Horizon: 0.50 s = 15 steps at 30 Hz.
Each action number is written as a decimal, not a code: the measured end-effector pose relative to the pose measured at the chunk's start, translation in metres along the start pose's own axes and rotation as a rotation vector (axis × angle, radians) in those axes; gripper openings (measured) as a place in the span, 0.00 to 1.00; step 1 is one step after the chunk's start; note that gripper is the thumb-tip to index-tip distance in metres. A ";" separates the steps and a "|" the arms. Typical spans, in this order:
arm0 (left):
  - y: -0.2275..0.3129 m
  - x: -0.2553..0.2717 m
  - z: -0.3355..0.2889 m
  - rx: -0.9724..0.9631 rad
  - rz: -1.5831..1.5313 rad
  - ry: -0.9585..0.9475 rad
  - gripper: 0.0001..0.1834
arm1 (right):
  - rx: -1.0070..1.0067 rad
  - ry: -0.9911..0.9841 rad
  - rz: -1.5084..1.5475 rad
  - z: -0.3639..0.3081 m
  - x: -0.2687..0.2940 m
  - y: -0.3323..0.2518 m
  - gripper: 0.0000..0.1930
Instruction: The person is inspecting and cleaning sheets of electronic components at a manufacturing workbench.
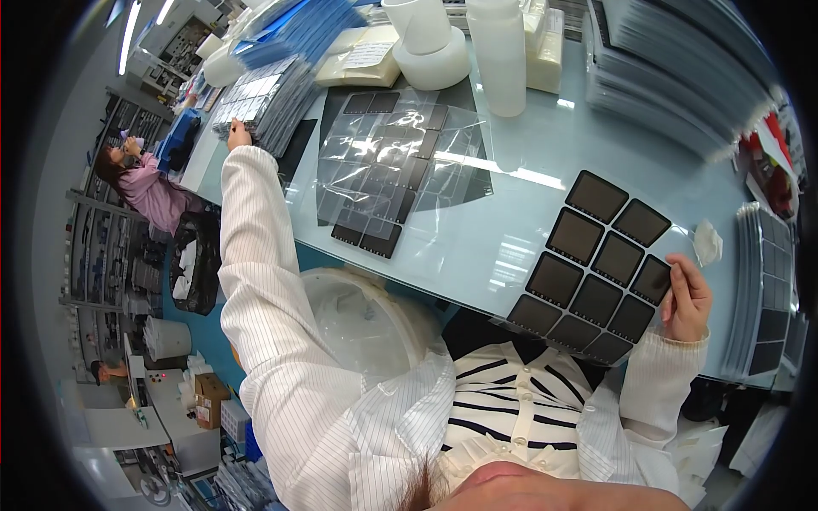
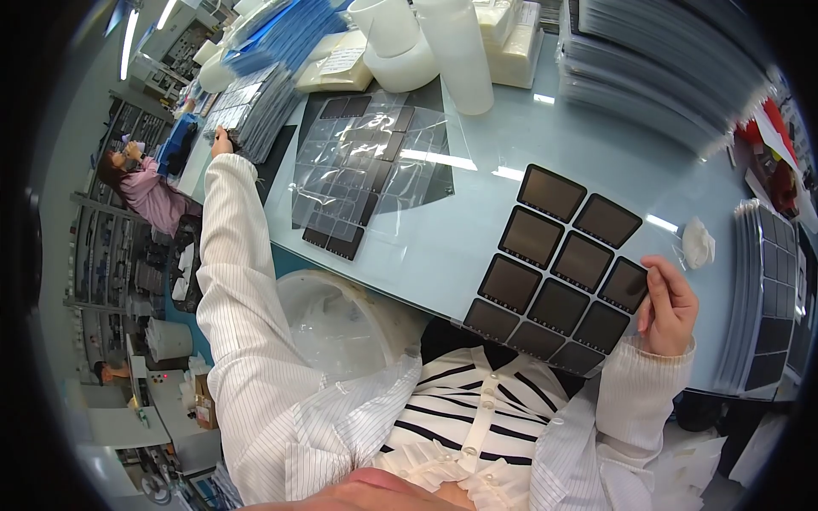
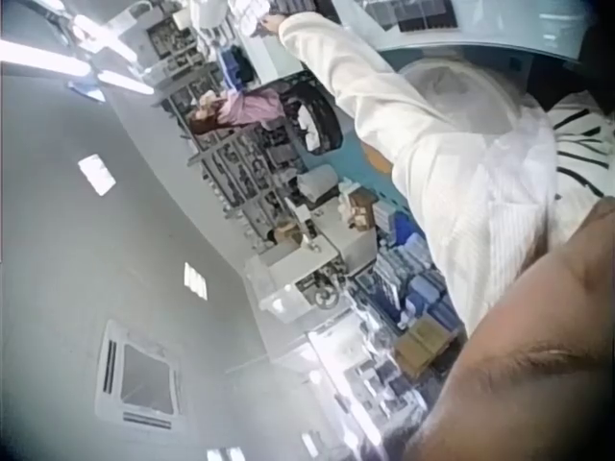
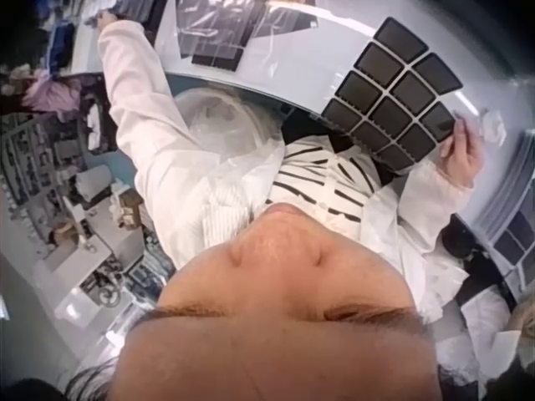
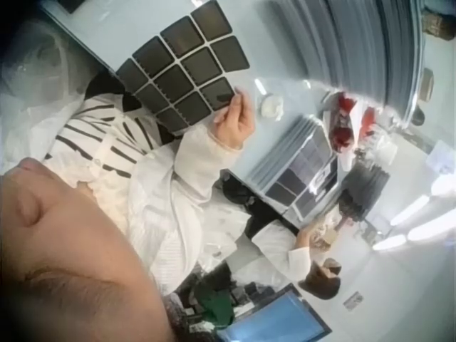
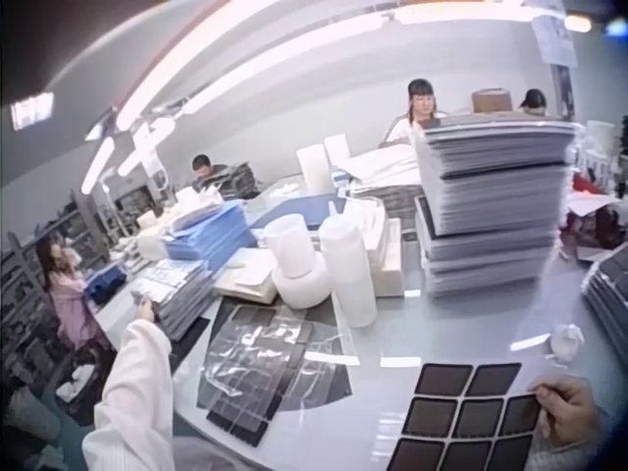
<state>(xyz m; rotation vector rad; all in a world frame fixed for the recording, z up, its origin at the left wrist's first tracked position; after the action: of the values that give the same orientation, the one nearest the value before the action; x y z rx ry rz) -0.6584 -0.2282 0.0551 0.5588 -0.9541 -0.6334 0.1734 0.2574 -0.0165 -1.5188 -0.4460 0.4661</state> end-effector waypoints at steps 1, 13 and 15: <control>-0.001 -0.023 -0.008 -0.005 -0.086 -0.058 0.32 | 0.004 0.027 -0.031 -0.001 0.003 -0.001 0.10; 0.130 0.075 -0.205 0.099 -1.100 -0.257 0.21 | 0.001 0.037 -0.032 -0.003 -0.005 -0.009 0.10; 0.185 0.070 -0.275 -0.007 -1.034 -0.528 0.19 | 0.008 0.039 -0.029 -0.004 -0.006 -0.012 0.10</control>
<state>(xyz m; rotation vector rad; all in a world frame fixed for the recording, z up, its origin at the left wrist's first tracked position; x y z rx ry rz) -0.3441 -0.1074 0.0930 0.9014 -1.1153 -1.7723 0.1707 0.2503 -0.0045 -1.5098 -0.4343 0.4145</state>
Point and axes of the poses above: each hand's wrist, its own z-axis towards the middle knuckle, its own x-axis out of the back of the hand, y = z × x, the point moved 9 cm from there along z, towards the middle knuckle, and after that the axes turned 5 degrees about -z, right-handed, at the moved point
